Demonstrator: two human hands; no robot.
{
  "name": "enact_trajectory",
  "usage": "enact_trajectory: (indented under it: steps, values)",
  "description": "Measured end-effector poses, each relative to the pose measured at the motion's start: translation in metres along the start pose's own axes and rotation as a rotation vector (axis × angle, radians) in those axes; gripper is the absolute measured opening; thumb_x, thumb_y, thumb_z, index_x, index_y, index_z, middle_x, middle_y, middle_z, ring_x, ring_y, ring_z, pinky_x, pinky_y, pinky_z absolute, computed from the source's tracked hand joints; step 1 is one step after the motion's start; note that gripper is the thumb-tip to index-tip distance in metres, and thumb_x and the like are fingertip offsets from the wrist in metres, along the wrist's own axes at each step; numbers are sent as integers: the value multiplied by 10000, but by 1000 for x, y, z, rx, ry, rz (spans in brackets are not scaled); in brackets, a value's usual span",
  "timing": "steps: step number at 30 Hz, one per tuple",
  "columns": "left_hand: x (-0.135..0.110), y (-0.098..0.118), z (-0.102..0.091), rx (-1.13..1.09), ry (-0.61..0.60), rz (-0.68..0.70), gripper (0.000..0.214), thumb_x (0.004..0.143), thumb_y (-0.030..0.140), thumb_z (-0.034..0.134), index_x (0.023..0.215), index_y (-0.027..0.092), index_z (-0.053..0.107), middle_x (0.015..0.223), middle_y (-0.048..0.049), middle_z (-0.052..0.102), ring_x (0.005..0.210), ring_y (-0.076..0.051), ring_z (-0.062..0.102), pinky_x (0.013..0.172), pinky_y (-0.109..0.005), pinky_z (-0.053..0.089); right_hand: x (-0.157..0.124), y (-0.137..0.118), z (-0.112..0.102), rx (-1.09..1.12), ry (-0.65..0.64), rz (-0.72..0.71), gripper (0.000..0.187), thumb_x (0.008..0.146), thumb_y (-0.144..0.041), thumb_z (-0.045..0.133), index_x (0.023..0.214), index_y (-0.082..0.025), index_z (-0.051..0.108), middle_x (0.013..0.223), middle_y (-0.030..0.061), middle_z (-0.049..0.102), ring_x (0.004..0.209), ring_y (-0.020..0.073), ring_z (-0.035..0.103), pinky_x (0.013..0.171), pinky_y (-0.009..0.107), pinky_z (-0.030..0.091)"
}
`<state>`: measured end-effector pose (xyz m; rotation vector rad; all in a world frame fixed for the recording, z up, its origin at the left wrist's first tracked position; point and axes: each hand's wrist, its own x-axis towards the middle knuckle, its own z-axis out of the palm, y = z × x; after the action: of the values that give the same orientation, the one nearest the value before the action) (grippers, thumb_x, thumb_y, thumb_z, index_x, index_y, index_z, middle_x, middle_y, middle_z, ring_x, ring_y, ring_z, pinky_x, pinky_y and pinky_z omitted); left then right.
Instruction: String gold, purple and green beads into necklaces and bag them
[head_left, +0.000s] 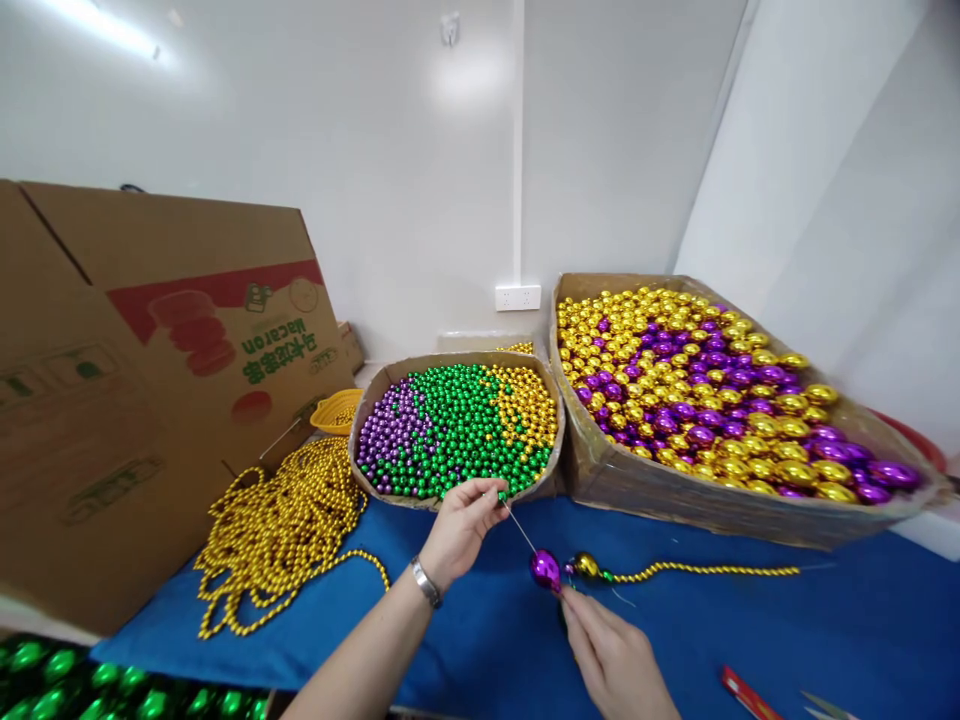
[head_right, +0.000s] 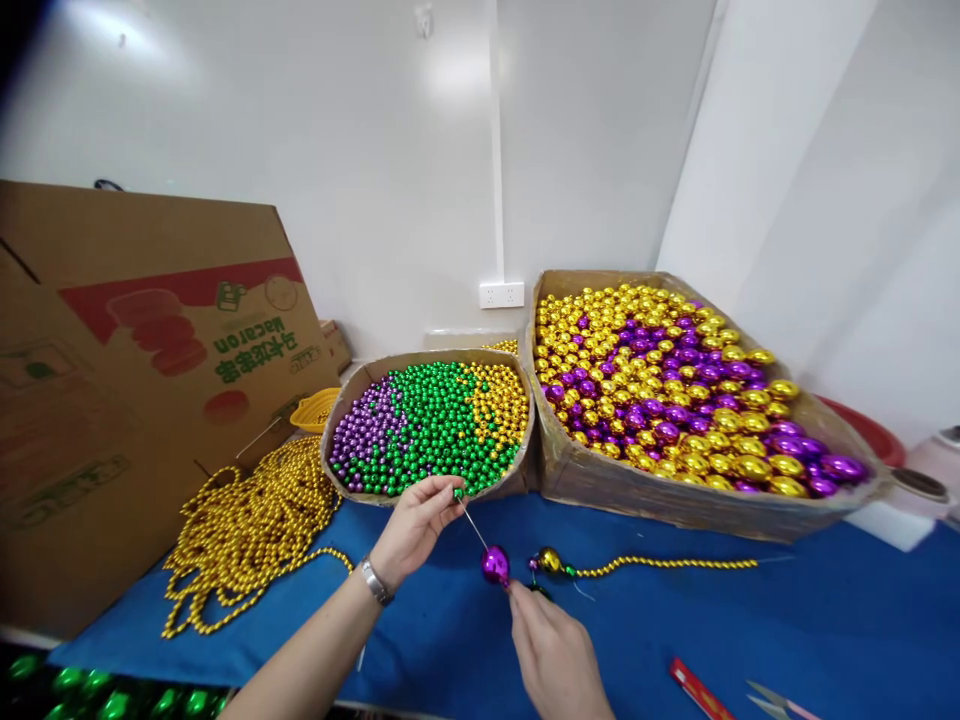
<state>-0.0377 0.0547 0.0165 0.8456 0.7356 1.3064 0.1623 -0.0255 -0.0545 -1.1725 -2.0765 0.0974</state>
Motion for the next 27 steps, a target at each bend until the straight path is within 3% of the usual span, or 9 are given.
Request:
enact_trajectory:
  steps: [8, 12, 16, 19, 23, 25, 27]
  values:
    - [-9, 0, -2, 287, -10, 167, 282, 695, 233, 737, 955, 162, 652, 904, -46, 637, 838, -136, 567, 750, -247, 466, -9, 0, 11, -7, -6, 7, 341, 937, -217, 311, 1090, -152, 610, 920, 105, 712, 772, 170, 694, 670, 217, 538]
    - [-24, -20, -9, 363, -32, 105, 294, 680, 223, 746, 947, 167, 638, 874, -28, 627, 774, -115, 553, 712, -226, 447, -23, -3, 37, -4, -32, 32, 378, 956, -235, 252, 1074, -161, 604, 871, 99, 714, 735, 160, 694, 637, 198, 524]
    - [-38, -38, -18, 504, -66, 63, 186, 760, 312, 665, 791, 130, 648, 898, -61, 626, 741, -130, 561, 672, -243, 448, -37, 0, 53, -38, -108, 75, 448, 961, -249, 191, 914, -185, 631, 704, 61, 691, 592, 148, 678, 525, 186, 502]
    - [-44, -34, -17, 650, -88, 125, 196, 793, 324, 625, 784, 129, 641, 806, -53, 629, 720, -138, 562, 654, -243, 445, -33, 2, 42, -50, -123, 117, 386, 954, -293, 253, 992, -193, 624, 804, 68, 698, 634, 159, 687, 521, 200, 510]
    - [-47, -12, 1, 752, -130, 244, 171, 818, 306, 595, 812, 141, 641, 811, -53, 631, 715, -142, 578, 641, -243, 456, -6, -7, 16, 65, -61, 160, 338, 936, -323, 355, 1182, -195, 547, 1094, 102, 647, 970, 190, 641, 779, 256, 519]
    - [-48, -3, 11, 725, -144, 294, 155, 819, 294, 595, 816, 145, 641, 845, -58, 632, 742, -151, 595, 659, -251, 472, 8, -15, 9, 211, -75, 168, 325, 936, -316, 361, 1161, -192, 560, 1086, 100, 646, 988, 185, 626, 825, 267, 501]
    - [-49, 1, 17, 653, -140, 299, 151, 824, 291, 588, 819, 147, 634, 860, -58, 629, 741, -152, 609, 666, -258, 487, 16, -20, 5, 326, -106, 196, 315, 941, -318, 345, 1058, -193, 609, 968, 84, 672, 864, 171, 652, 756, 252, 513]
